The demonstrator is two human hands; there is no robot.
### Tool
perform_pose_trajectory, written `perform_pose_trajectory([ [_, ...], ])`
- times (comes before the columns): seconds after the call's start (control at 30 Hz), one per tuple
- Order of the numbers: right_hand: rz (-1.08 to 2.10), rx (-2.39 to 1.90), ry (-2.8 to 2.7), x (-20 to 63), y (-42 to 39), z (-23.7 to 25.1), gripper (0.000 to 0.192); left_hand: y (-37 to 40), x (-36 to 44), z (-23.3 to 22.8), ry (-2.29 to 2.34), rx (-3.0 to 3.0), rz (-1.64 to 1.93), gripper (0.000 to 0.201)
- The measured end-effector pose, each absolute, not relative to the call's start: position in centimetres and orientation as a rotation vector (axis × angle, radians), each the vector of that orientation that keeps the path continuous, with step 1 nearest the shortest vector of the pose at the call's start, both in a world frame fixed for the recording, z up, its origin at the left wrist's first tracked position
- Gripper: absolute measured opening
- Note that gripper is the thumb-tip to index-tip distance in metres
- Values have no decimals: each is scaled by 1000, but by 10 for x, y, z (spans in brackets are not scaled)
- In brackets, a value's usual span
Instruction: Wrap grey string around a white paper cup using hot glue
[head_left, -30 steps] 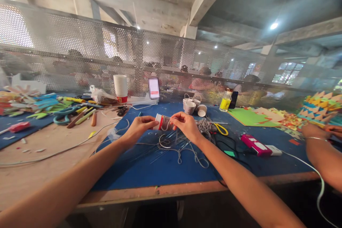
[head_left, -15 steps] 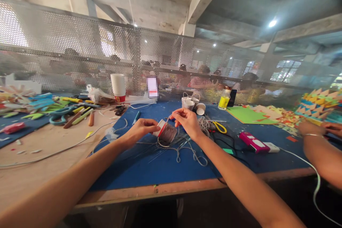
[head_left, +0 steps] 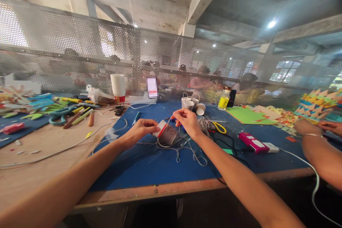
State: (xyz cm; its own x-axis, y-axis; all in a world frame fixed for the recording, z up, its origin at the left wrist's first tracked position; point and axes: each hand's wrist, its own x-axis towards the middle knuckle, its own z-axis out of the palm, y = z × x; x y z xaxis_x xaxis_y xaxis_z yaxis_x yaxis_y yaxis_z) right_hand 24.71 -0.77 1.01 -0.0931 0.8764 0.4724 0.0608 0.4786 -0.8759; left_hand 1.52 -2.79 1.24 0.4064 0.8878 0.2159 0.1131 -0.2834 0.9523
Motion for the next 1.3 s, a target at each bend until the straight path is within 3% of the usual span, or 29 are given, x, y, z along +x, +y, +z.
perform_pose_trajectory([
  [0.6, 841, -880, -1491, 249, -2, 7, 40, -28, 14, 11, 863, 1729, 968, 18],
  [1.3, 804, -913, -1507, 254, 2, 3, 33, -24, 11, 9, 803, 1720, 959, 18],
])
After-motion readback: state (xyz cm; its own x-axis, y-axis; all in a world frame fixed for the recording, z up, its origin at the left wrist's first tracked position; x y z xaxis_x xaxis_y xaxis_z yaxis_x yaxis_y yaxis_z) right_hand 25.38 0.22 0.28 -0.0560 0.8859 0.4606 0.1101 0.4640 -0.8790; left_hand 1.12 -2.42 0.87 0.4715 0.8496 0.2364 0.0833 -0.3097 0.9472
